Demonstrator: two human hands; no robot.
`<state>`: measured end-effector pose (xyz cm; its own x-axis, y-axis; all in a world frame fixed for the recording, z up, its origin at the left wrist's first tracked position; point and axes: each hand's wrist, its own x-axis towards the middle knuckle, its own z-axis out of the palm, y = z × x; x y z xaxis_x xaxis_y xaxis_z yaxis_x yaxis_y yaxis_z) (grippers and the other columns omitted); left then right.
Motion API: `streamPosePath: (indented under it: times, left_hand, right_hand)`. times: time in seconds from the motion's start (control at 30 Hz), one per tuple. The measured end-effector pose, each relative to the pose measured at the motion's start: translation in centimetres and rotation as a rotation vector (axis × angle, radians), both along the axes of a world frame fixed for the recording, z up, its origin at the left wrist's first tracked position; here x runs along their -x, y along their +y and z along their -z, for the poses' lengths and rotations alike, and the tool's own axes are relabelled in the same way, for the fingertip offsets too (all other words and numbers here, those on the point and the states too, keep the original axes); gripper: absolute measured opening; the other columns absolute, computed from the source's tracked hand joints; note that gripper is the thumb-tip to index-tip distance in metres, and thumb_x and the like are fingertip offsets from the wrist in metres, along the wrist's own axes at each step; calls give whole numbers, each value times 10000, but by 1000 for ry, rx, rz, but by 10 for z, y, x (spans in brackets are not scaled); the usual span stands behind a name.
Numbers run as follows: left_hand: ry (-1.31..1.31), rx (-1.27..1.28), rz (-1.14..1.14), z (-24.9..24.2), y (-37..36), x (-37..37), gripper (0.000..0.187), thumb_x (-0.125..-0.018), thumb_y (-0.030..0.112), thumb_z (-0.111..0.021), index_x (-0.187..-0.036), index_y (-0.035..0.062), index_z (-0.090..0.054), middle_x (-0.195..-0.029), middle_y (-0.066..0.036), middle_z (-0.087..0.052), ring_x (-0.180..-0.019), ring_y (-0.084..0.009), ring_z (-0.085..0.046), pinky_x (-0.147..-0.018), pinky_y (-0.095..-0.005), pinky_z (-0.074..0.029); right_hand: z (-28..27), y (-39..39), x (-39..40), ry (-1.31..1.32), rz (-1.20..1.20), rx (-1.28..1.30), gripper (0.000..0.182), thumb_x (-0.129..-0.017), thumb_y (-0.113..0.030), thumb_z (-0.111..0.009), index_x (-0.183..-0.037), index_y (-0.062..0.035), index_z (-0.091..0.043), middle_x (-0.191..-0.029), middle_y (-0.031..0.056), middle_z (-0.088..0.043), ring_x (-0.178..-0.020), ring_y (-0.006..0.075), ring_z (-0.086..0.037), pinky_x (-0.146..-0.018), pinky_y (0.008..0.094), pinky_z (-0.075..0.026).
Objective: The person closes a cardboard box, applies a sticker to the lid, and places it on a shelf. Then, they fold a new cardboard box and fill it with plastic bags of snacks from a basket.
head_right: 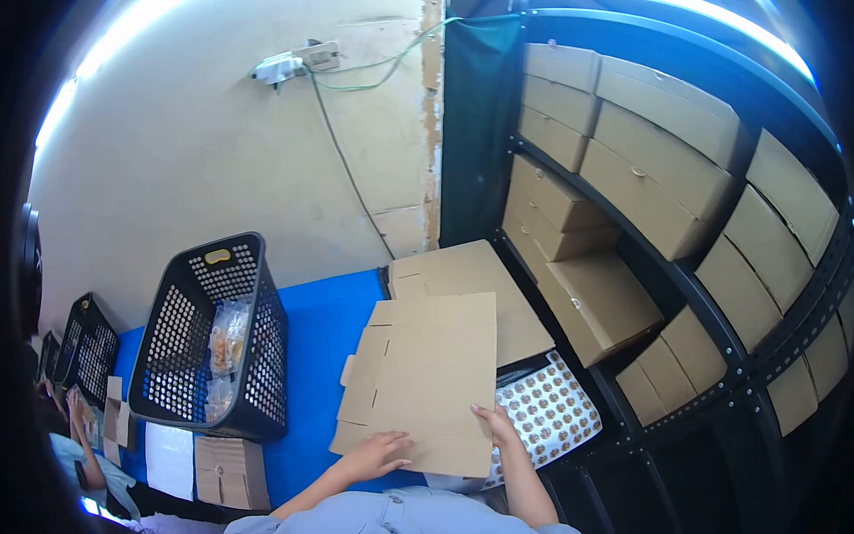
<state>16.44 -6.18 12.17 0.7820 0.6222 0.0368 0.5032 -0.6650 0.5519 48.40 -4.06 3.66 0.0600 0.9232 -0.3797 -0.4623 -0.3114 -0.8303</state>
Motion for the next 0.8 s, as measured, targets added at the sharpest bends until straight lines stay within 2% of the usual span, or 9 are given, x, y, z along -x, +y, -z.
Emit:
streamPosePath:
  times: [0.1,0.23,0.3,0.47,0.53,0.57,0.6,0.67,0.8]
  left_hand:
    - [-41,-122,-140,-14,1,32,642,-815,470,-667,-1364,198,-476,-1402,-198,-421,-1318,-372,-385,-1089,-515,-304]
    - [75,-114,-157,-12,-6,55,758,-731,434,-755,-1386,208,-449,-1437,-214,-364,-1350,-395,-332,-1092,-571,-264]
    - [46,-227,-350,-7,-10,58,724,-760,240,-721,-1416,246,-414,-1468,-174,-347,-1372,-391,-299,-1088,-595,-247]
    - [-223,-422,-483,-24,2,96,598,-750,-21,-601,-1308,192,-562,-1376,-116,-500,-1307,-367,-421,-1082,-540,-302]
    - [-447,-444,-513,-48,4,108,515,-768,-17,-597,-1263,125,-594,-1284,-139,-577,-1229,-347,-514,-1050,-454,-380]
    - [-625,-410,-599,-62,4,110,426,-777,-3,-618,-1200,55,-620,-1223,-154,-617,-1165,-321,-575,-976,-383,-449]
    - [-622,-415,-603,-57,2,121,426,-777,-3,-618,-1200,55,-620,-1223,-154,-617,-1165,-321,-575,-976,-383,-449]
    - [-952,-133,-711,-42,0,152,266,-869,66,-645,-1130,18,-618,-1067,-104,-653,-1015,-207,-611,-909,-335,-463]
    - [-993,-26,-766,-76,-25,174,207,-866,52,-661,-1061,10,-608,-974,-36,-628,-914,-138,-586,-833,-293,-464]
  right_hand:
    - [-37,2,38,-83,33,-16,320,-873,-75,-624,-1166,34,-555,-1054,126,-657,-928,219,-657,-793,337,-540]
    - [-84,3,83,-79,77,-102,288,-881,-97,-621,-1131,34,-566,-1016,116,-661,-864,202,-662,-761,319,-538]
    - [-111,0,102,-46,100,-131,284,-877,-104,-624,-1120,34,-569,-1003,119,-666,-853,199,-669,-756,314,-543]
    - [-170,-10,136,24,33,-270,334,-915,-202,-583,-1156,27,-550,-1047,132,-650,-952,205,-650,-825,331,-527]
    - [-185,-7,138,437,-215,-532,453,-948,-308,-512,-1250,30,-504,-1165,176,-607,-1116,237,-585,-909,375,-488]
    - [-192,-1,136,247,-264,-572,492,-956,-339,-482,-1288,24,-481,-1205,188,-587,-1163,252,-554,-933,391,-472]
    - [-198,5,132,56,-310,-612,531,-963,-369,-451,-1326,18,-458,-1245,199,-567,-1211,268,-524,-957,406,-455]
    - [-192,22,118,-318,-110,-613,531,-948,-356,-505,-1371,-41,-443,-1291,166,-553,-1262,266,-478,-979,398,-429]
    - [-134,57,64,-569,286,-539,673,-903,-299,-606,-1473,-122,-294,-1462,197,-357,-1369,301,-314,-1096,416,-297]
